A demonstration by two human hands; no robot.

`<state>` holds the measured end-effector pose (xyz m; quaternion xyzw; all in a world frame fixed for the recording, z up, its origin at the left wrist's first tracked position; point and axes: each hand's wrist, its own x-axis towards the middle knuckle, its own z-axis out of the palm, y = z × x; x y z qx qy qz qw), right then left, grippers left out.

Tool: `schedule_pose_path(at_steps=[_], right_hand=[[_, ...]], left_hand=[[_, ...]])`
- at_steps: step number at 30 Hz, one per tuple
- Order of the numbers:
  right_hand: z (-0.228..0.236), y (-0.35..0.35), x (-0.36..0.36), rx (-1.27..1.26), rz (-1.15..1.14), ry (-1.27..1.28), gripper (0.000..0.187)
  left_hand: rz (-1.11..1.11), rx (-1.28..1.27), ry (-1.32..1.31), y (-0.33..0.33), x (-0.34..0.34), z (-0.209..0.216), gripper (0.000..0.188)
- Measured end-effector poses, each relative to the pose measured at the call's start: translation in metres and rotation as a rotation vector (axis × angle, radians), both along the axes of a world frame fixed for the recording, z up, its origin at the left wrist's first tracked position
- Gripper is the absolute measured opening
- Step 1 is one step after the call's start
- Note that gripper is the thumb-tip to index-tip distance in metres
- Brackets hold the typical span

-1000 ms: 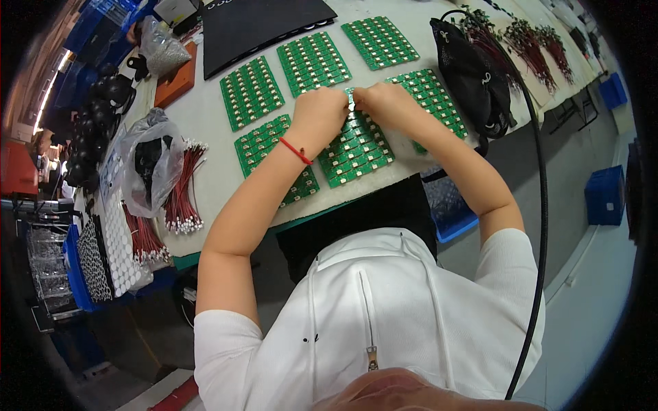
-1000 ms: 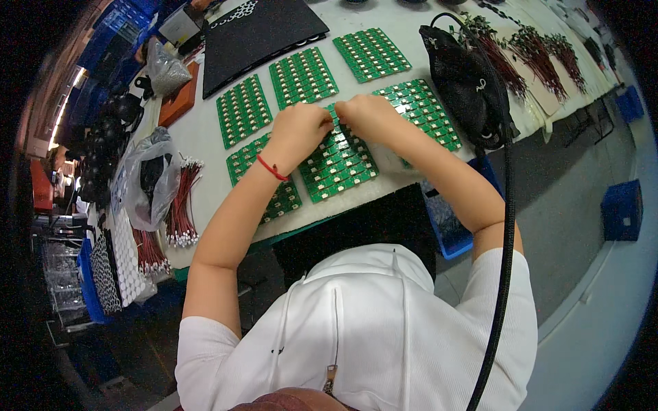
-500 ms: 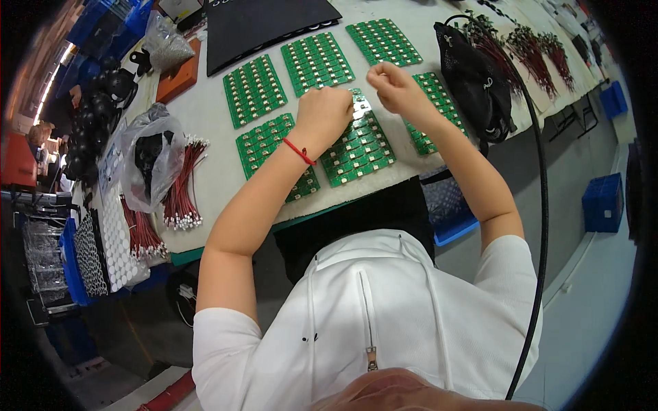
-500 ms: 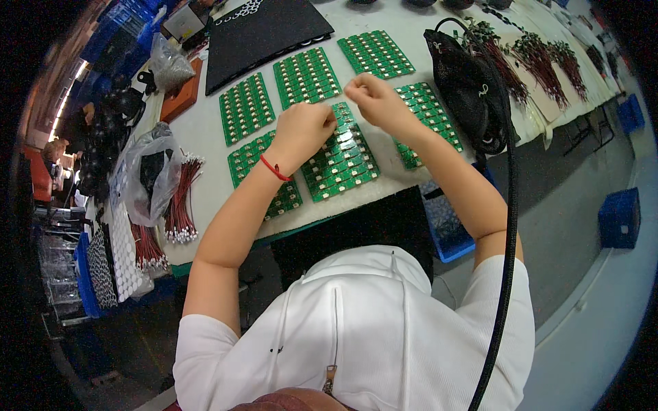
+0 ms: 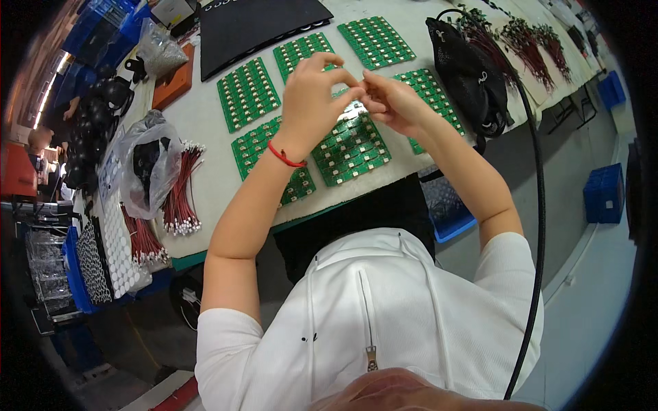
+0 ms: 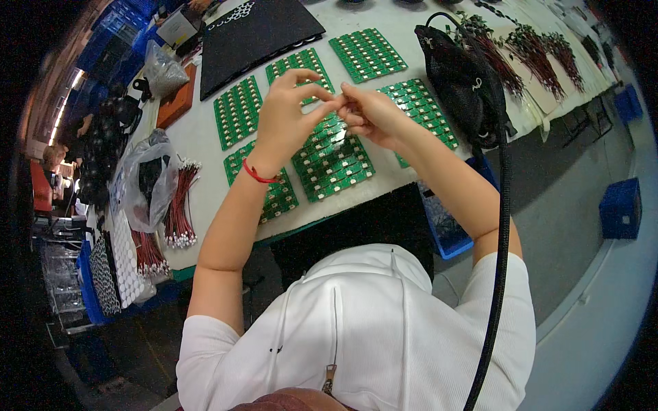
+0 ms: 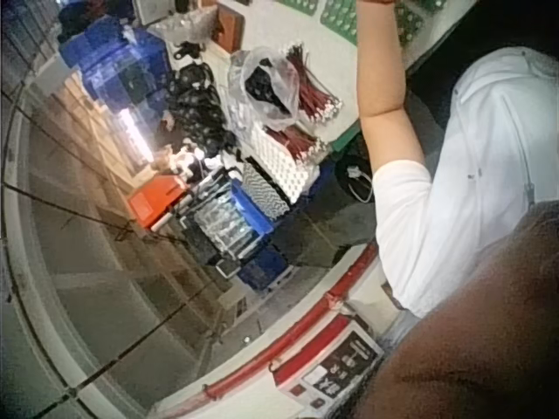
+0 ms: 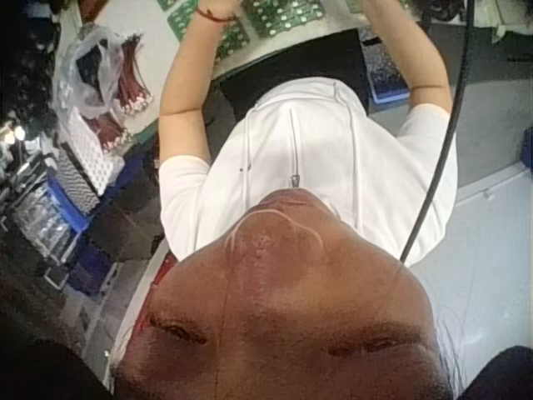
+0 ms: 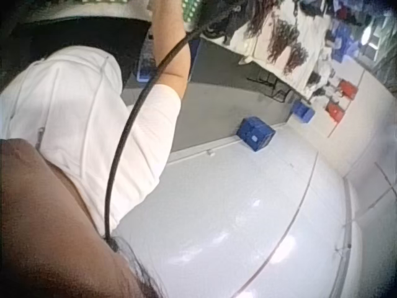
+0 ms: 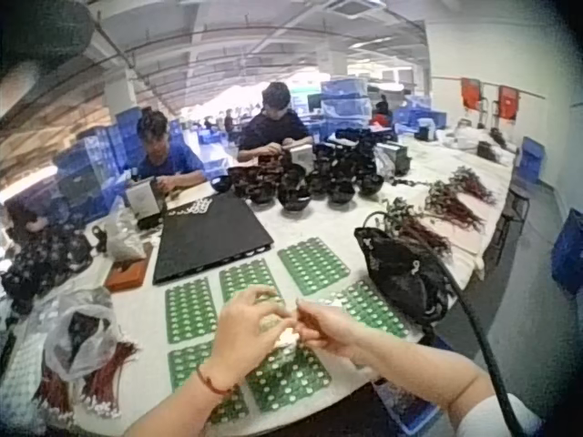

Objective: The person separates circuit board panels by snapping them along scored lines by hand.

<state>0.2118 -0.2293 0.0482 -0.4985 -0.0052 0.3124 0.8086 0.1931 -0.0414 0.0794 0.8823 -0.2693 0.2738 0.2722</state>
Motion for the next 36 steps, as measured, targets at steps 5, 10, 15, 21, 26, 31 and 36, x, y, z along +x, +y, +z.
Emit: schedule_pose_path(at_steps=[5,10,15,21,26,31,36], right_hand=[[-0.014,-0.009,0.012,-0.803,0.085,-0.982,0.016],[-0.009,-0.005,-0.003,-1.032,0.153,-1.070,0.014],[-0.026,0.000,-0.006,-1.215,0.129,-1.304,0.014],[-0.027,0.000,-0.017,-1.319,0.140,-1.508,0.023],[-0.016,-0.001,-0.017,-0.953,-0.162,-1.341,0.008],[-0.003,-0.017,-0.036,0.201,0.029,-0.003,0.023],[-0.012,-0.001,-0.105,0.239,-0.077,0.473,0.025]], left_hand=[[0.068,0.139,0.339,0.010,-0.002,-0.015,0.017],[0.019,0.268,0.495,0.006,-0.003,-0.031,0.015],[0.020,0.329,0.379,0.002,0.002,-0.043,0.013],[0.048,0.143,0.379,0.001,-0.005,-0.042,0.014],[0.057,0.091,0.416,0.002,-0.017,-0.026,0.013],[0.037,0.043,0.183,-0.012,-0.054,0.008,0.013],[-0.181,0.137,0.225,-0.036,-0.097,-0.004,0.014]])
